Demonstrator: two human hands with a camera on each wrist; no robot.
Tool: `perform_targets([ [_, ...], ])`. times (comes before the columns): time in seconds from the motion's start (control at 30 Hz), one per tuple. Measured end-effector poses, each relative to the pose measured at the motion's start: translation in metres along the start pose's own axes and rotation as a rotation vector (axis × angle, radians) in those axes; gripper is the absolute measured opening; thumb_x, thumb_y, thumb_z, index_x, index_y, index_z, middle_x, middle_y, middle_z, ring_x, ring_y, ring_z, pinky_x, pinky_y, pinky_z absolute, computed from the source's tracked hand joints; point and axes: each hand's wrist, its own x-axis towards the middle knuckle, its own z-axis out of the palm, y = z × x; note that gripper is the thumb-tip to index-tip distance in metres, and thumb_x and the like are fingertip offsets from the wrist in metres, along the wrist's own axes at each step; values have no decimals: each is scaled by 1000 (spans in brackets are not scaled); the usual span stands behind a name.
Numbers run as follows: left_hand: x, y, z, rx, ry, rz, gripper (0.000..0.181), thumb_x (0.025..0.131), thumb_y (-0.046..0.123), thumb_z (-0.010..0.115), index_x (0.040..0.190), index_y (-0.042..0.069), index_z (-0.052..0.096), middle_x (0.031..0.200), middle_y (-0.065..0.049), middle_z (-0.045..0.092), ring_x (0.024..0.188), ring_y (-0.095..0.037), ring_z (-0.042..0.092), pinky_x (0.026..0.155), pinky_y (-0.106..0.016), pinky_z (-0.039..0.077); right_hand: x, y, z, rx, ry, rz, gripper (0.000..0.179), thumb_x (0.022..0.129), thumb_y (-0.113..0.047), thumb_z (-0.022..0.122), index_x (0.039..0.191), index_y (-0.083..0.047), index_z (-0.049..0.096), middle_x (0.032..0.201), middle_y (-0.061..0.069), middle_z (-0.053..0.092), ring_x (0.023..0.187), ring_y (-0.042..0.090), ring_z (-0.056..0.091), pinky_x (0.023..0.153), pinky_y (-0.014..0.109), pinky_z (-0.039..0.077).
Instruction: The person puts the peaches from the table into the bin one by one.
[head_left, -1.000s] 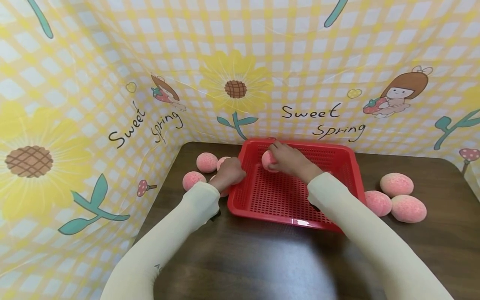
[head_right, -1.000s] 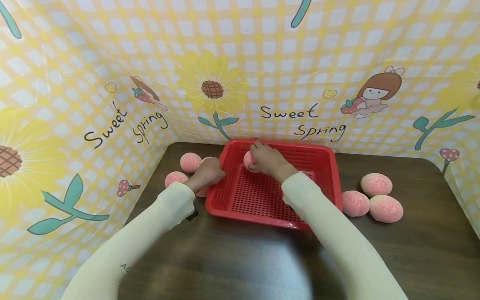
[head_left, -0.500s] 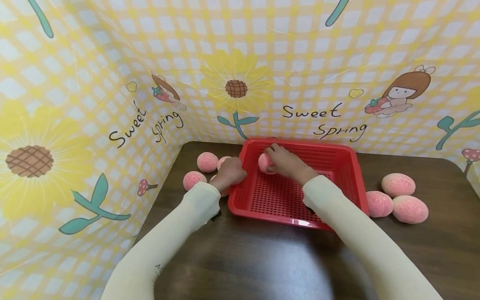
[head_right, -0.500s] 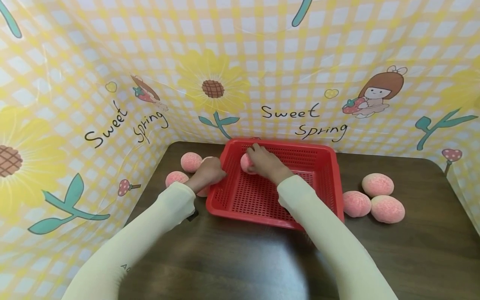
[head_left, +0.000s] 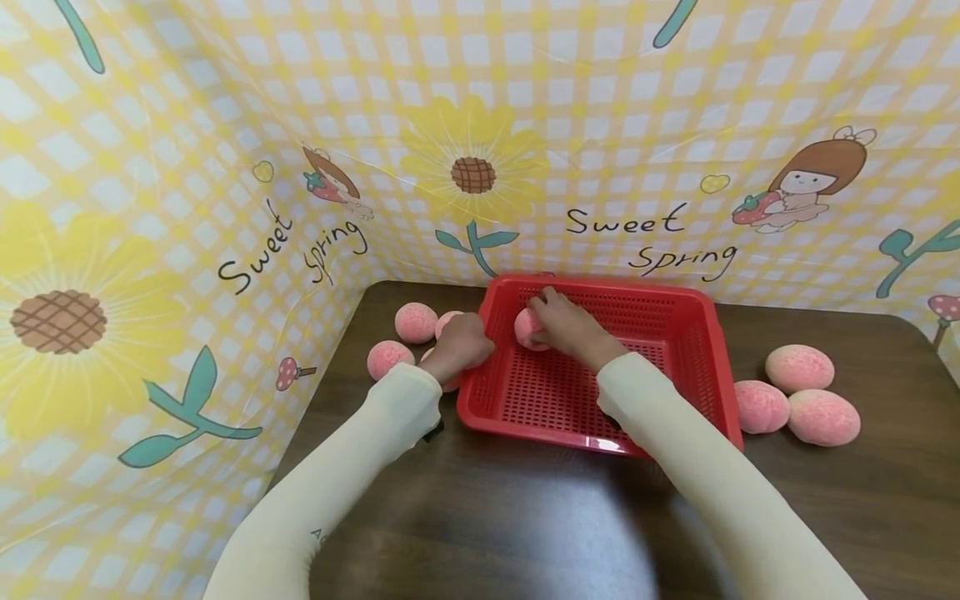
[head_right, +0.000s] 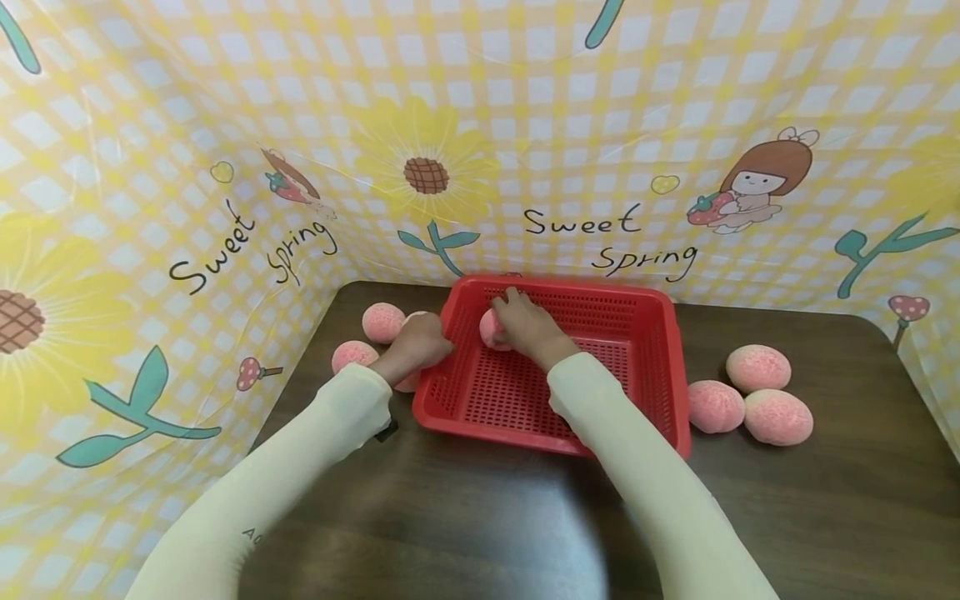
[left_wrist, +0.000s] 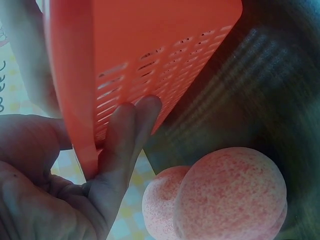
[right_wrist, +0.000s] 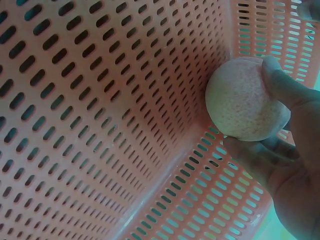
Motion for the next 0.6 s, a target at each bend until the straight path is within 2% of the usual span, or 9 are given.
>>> perform_targets([
  [0.23, 0, 0, 1, 41, 21, 9, 6, 88, 4, 61, 93, 3, 64, 90, -12, 68, 73, -22, 69, 63, -29, 58, 2, -2, 5, 1, 11, -15, 49, 97, -26, 71, 139, -8, 54, 132, 15, 49, 117, 29, 55, 91, 47, 58],
  [0.47, 1, 0, 2, 13, 12, 4, 5, 89, 4, 61, 94, 3, 63, 90, -12, 67, 74, -22, 70, 63, -30, 58, 5, -5, 9, 9, 18, -17, 45, 97, -26, 70, 136, -10, 54, 129, 14, 48, 114, 28, 53, 89, 43, 57],
  [0.6, 1, -1, 2, 41, 30, 25, 5, 87, 4, 61, 90, 3, 64, 86, -12, 67, 71, -22, 68, 60, -28, 55, 8, -7, 11, 7, 33, -26, 51, 97, -26, 71, 143, -12, 53, 135, 16, 47, 122, 30, 52, 92, 47, 57],
])
